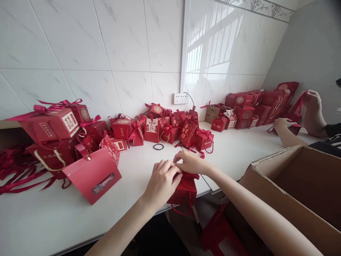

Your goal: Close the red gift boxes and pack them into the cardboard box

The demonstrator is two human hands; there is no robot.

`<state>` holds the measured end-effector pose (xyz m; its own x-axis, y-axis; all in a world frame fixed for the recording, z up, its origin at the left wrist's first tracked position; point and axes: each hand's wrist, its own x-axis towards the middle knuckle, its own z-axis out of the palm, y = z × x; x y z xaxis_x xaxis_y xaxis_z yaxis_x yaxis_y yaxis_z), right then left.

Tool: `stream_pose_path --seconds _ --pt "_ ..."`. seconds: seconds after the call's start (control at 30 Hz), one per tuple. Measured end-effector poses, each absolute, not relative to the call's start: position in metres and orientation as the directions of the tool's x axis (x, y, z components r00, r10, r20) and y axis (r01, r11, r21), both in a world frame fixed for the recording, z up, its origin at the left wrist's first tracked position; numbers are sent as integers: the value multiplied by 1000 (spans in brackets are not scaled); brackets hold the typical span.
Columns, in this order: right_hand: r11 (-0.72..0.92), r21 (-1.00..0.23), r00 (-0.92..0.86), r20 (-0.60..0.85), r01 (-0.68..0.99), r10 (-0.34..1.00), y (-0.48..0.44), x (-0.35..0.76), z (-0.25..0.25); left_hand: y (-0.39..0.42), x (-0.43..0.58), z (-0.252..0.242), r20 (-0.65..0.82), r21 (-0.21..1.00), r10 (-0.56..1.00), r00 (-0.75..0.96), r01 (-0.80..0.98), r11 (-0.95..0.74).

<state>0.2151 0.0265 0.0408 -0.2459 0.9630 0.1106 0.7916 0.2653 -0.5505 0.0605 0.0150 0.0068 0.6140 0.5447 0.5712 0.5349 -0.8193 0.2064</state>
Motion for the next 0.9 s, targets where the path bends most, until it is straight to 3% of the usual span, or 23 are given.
stream_pose_path --seconds 0.27,0.53,0.7,0.9 --pt "225 -598 -241 55 769 969 31 219 38 15 59 4 530 197 616 582 623 -757" --pt "185 -662 -346 -119 727 931 33 228 41 12 62 3 518 252 628 581 598 -761" --pt "196 -754 -321 -22 627 947 34 228 28 15 61 4 432 361 694 576 595 -718" --pt "159 -747 -142 87 646 986 37 218 17 16 62 8 359 451 741 568 590 -670"
